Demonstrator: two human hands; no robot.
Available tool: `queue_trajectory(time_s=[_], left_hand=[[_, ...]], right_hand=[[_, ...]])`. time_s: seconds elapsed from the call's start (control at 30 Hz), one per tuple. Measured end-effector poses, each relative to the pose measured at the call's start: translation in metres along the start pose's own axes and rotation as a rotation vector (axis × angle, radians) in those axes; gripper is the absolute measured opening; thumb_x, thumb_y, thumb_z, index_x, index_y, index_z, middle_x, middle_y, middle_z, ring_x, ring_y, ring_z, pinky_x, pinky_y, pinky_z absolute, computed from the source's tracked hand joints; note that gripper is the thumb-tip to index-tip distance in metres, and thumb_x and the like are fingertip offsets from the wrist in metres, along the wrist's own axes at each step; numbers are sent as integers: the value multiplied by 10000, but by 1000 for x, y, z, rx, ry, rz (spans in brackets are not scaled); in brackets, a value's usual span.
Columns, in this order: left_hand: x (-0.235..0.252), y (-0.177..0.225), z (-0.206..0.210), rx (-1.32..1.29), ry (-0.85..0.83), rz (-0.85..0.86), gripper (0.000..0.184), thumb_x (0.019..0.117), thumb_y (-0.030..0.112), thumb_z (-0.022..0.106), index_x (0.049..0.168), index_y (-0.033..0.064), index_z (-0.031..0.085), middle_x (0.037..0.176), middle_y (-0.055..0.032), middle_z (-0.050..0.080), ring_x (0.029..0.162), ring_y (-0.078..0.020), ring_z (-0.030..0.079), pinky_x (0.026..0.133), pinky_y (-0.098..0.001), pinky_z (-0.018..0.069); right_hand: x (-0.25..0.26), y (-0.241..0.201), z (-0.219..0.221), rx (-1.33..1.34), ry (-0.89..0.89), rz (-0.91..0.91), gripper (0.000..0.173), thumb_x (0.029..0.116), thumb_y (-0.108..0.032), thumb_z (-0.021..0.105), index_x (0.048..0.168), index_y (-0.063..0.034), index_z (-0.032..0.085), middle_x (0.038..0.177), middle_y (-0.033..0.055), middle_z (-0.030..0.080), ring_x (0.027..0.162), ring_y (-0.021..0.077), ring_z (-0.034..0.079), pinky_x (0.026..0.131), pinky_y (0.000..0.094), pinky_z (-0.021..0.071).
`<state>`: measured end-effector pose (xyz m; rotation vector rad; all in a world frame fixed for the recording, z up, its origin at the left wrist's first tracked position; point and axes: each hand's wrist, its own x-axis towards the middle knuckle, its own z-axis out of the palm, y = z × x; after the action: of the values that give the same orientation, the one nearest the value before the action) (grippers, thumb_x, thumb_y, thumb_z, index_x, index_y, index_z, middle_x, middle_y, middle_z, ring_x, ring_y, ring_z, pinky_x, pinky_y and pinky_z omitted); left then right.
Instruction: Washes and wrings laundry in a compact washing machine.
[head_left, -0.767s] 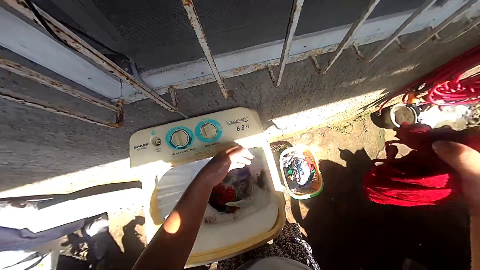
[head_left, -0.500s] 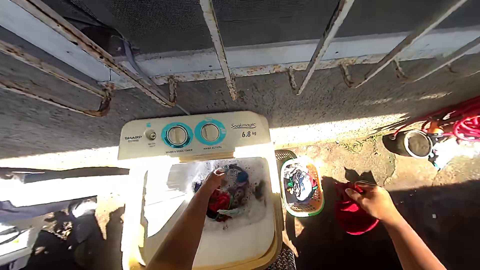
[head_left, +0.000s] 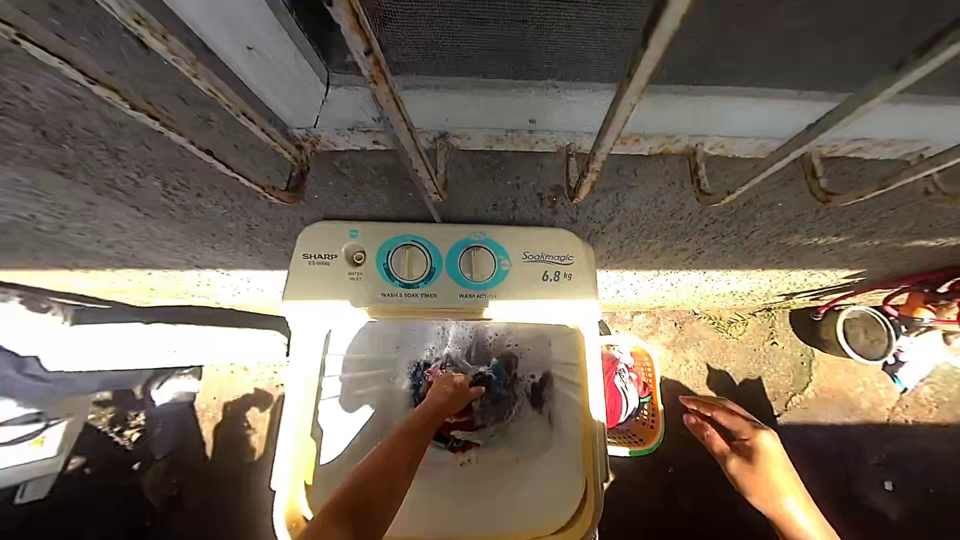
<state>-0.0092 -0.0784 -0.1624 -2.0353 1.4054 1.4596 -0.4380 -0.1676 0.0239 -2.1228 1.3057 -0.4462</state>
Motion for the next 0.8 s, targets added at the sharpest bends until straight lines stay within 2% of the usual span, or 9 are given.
queue_trajectory(time_s=[0.1,0.2,0.3,0.37,0.43,0.5,0.53,0.67,0.8], left_hand=[[-72,-14,-40,-348,177,150,551,1039,452,552,1153,-72,677,1126,-283,677,1118,-409,642,1013,-611,458],[-158,-5,-84,-551,268,254,427,1049,364,556,1098,-41,686,1001,-176,695,949,-239,667,913,-486,522],[-229,5,-111,-599,306,386,387,1036,377,574,1056,13,705,941,-68,694,885,-113,651,872,-377,532],[-255,8,-111,-698,309,528,319,1003,357,615,1040,57,716,920,6,707,872,-50,664,861,-311,558],[-273,12,-106,-877,277,671,228,961,280,667,1048,74,713,934,47,723,895,-29,680,869,-274,575],[-283,16,-96,-1141,253,745,222,917,211,698,1079,59,694,972,35,737,934,-53,695,894,-282,582],[-284,17,-89,-1321,266,733,247,901,168,702,1104,30,669,989,0,739,944,-84,703,902,-301,589],[-257,5,-67,-1688,409,454,345,1061,187,477,1336,-16,523,1166,-116,671,1060,-168,660,947,-365,563],[-204,6,-20,-1837,98,470,529,1116,429,269,1518,103,383,1364,-141,609,1224,-256,617,986,-473,551]], right_hand=[[8,-80,7,239,-39,-31,302,987,-270,616,1146,-56,759,1152,53,729,1052,58,682,923,219,569],[17,-146,52,392,-318,51,391,962,-264,679,1302,-72,691,1260,81,694,1020,98,699,893,267,590],[31,-179,123,401,-544,153,942,821,-256,854,1599,-103,346,1564,198,416,1190,270,638,949,392,574],[37,-188,171,393,-531,218,1288,663,-359,943,1652,-112,156,1661,222,222,1404,327,468,1082,465,495],[41,-203,201,466,-397,243,1154,645,-382,937,1568,-23,345,1605,226,347,1445,308,416,1169,470,401],[39,-223,214,655,-193,298,710,756,-163,883,1343,68,558,1300,178,643,1219,168,612,1072,327,497],[38,-233,214,780,-111,328,546,832,-70,801,1303,80,569,1200,151,681,1124,119,649,1006,283,534],[32,-247,206,1307,85,388,293,972,25,547,1265,24,556,1035,94,710,936,138,699,833,339,607],[20,-259,201,1519,48,431,279,1028,-4,443,1295,-40,515,1052,75,697,963,141,692,854,342,598]])
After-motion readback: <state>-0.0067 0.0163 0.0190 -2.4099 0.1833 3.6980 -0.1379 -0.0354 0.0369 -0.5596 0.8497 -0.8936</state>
